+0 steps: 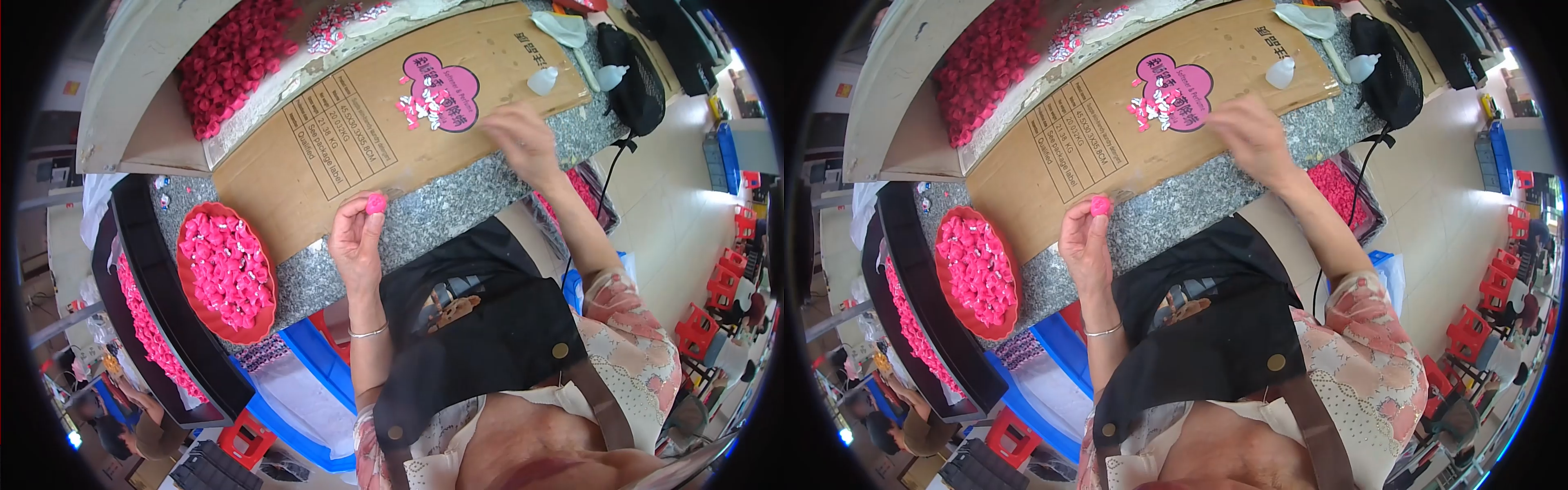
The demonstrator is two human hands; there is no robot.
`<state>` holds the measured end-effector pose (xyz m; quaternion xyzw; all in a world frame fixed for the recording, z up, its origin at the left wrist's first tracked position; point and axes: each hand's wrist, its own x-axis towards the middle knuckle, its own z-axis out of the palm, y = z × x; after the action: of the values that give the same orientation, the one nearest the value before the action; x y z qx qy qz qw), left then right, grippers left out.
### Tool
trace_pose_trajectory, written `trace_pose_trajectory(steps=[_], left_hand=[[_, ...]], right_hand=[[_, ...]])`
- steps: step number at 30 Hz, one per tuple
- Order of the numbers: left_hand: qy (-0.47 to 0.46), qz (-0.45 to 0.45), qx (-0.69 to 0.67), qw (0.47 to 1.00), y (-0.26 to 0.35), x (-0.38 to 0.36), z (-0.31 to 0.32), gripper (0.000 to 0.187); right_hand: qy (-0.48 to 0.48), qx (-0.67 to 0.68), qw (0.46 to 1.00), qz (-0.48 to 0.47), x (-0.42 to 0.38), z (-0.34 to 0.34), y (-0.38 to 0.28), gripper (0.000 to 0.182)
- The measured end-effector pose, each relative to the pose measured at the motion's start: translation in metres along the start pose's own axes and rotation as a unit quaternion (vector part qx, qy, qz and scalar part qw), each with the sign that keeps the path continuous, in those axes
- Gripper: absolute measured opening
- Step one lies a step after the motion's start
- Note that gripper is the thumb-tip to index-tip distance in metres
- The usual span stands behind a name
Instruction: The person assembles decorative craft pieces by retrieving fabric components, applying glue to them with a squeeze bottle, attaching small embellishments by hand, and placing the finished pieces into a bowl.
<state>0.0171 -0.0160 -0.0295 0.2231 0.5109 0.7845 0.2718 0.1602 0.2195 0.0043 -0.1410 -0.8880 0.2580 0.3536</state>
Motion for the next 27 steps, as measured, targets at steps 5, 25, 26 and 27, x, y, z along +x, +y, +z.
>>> trace_pose_trajectory(steps=[5, 25, 26, 27], left_hand=[[-0.016, 0.008, -0.010, 1.000, 0.011, 0.001, 0.001, 0.018], [-0.074, -0.055, -0.025, 0.995, 0.011, -0.011, 0.010, 0.016], [-0.077, -0.056, -0.024, 0.995, 0.011, -0.012, 0.010, 0.016], [-0.075, -0.062, -0.024, 0.995, 0.012, -0.012, 0.011, 0.016]], right_hand=[[-0.146, -0.036, 0.981, -0.124, 0.039, 0.038, 0.010, 0.011], [-0.330, 0.410, 0.834, 0.167, 0.023, 0.047, -0.070, 0.009], [-0.335, 0.405, 0.835, 0.162, 0.023, 0.047, -0.069, 0.009], [-0.340, 0.401, 0.836, 0.157, 0.022, 0.047, -0.069, 0.008]])
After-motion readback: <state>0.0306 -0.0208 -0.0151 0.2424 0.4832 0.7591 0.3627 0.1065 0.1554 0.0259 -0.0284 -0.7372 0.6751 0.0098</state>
